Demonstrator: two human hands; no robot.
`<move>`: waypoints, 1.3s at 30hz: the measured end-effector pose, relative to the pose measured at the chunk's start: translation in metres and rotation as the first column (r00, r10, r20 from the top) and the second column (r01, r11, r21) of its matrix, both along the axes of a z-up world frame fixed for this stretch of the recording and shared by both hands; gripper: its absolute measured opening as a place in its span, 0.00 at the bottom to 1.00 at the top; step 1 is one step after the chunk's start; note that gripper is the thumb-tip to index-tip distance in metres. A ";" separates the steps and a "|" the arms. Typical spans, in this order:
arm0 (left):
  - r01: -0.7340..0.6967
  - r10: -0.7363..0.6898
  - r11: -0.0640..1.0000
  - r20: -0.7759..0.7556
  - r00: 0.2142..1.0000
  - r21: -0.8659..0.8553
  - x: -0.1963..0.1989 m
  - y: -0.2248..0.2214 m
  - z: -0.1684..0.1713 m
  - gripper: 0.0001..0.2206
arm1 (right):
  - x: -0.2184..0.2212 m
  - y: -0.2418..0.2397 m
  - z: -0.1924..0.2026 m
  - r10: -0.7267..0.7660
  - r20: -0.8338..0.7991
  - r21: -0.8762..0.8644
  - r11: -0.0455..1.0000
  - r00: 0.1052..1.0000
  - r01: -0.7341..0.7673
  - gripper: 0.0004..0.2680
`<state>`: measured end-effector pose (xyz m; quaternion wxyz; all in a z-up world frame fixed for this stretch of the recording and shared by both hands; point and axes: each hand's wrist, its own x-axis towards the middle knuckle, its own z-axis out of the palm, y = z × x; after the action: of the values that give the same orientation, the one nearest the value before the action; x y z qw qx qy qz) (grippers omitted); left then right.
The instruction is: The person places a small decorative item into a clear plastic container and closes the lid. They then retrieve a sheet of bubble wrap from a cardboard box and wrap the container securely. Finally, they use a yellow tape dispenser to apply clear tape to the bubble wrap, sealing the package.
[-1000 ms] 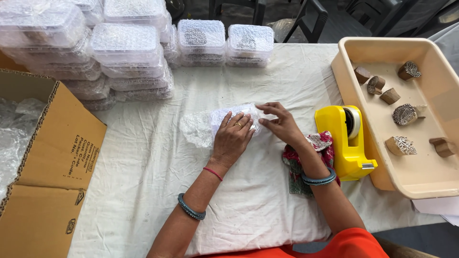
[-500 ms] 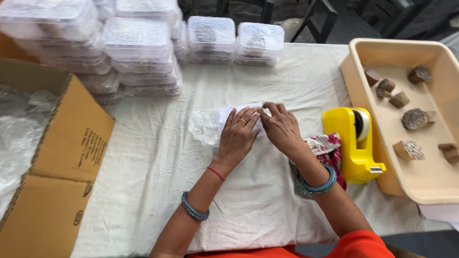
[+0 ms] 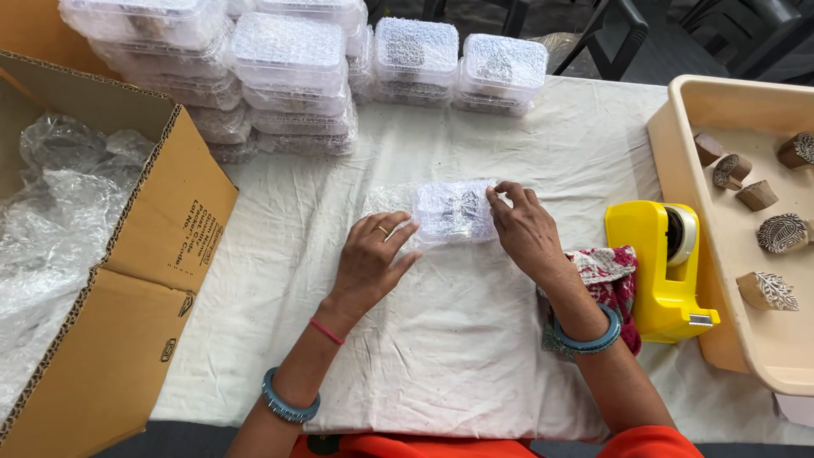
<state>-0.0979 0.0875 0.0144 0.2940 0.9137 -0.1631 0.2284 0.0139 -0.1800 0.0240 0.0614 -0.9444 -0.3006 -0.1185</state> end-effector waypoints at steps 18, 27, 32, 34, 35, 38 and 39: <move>-0.154 0.160 0.971 0.018 0.987 -0.184 0.076 -0.016 -0.013 0.06 | -0.001 -0.002 0.002 -0.001 -0.055 0.042 0.999 0.999 0.003 0.14; -0.159 0.119 0.974 -0.232 0.965 -0.159 0.094 -0.012 -0.018 0.18 | 0.003 0.001 -0.008 0.096 0.067 -0.016 0.995 0.993 -0.096 0.23; -0.154 0.105 0.981 -0.351 0.930 -0.117 0.102 -0.008 -0.020 0.17 | 0.001 0.014 0.013 0.201 0.082 -0.147 0.971 0.976 -0.188 0.34; -0.154 0.103 0.983 -0.397 0.912 -0.099 0.108 -0.009 -0.018 0.16 | 0.002 0.016 0.016 0.258 0.088 -0.219 0.947 0.962 -0.234 0.36; -0.160 0.110 0.983 -0.409 0.906 -0.090 0.109 -0.009 -0.018 0.16 | 0.001 0.018 0.018 0.302 0.081 -0.261 0.926 0.950 -0.272 0.35; -0.166 0.111 0.981 -0.415 0.903 -0.099 0.109 -0.008 -0.018 0.16 | -0.001 0.022 0.020 0.360 0.066 -0.395 0.866 0.931 -0.307 0.35; -0.164 0.104 0.980 -0.409 0.906 -0.114 0.108 -0.008 -0.018 0.16 | -0.001 0.023 0.020 0.370 0.060 -0.480 0.825 0.927 -0.298 0.36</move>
<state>0.0103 0.0794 -0.0040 0.3709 0.9261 -0.0190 0.0671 0.0127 -0.1569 0.0438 -0.1683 -0.8522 -0.4848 -0.1016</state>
